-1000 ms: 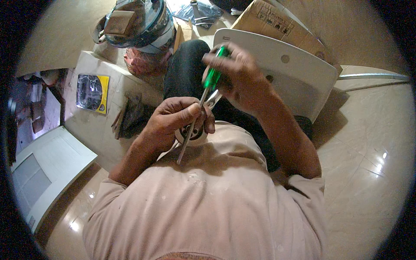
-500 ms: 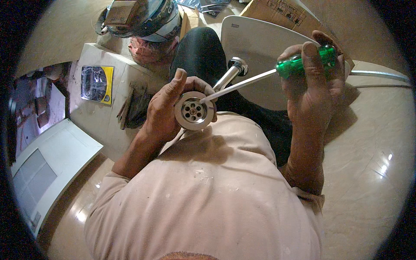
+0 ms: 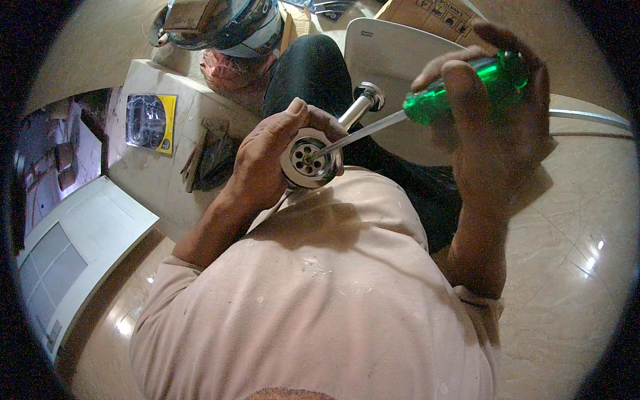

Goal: The person assembles a sink drain by hand and using a screwdriver, inserting and tightening a central screw into the drain assembly.

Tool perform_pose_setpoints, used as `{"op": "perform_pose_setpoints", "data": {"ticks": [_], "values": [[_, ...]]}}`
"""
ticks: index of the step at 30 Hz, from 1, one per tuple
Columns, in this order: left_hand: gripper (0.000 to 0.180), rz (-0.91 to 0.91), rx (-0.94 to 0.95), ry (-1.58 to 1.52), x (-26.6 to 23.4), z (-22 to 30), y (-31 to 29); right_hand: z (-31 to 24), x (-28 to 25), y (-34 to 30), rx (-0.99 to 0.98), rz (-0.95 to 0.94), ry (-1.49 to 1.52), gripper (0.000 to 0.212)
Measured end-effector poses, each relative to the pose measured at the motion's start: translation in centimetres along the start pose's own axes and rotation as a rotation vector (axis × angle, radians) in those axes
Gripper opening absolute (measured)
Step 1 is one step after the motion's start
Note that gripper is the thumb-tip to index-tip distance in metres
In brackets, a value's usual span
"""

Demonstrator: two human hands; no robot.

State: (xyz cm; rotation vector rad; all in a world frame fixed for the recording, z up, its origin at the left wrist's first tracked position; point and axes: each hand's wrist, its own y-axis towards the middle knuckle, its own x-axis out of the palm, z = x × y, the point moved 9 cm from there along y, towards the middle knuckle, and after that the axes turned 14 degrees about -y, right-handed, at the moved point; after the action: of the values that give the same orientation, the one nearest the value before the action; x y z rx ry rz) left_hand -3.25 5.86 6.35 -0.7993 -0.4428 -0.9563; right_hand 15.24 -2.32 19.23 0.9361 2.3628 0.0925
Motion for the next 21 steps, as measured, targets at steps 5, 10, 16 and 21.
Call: {"op": "perform_pose_setpoints", "data": {"ticks": [5, 10, 16, 21], "values": [[0.060, 0.078, 0.017, 0.036, 0.2, 0.5, 0.7, -7.3, 1.6, 1.6, -0.401, -0.177, -0.130, 0.046], [0.059, 0.196, 0.042, -0.027, -0.5, 1.2, 1.0, -7.7, 3.2, 2.3, -0.313, -0.137, -0.034, 0.046], [0.060, 0.198, -0.062, -0.004, -1.6, 0.4, 1.3, -6.7, 6.8, 4.0, -0.101, -0.288, 0.932, 0.050], [0.060, 0.242, -0.028, -0.111, -2.3, -0.3, 2.0, -8.0, 7.2, 4.9, -0.160, -0.158, 0.917, 0.044]]}}
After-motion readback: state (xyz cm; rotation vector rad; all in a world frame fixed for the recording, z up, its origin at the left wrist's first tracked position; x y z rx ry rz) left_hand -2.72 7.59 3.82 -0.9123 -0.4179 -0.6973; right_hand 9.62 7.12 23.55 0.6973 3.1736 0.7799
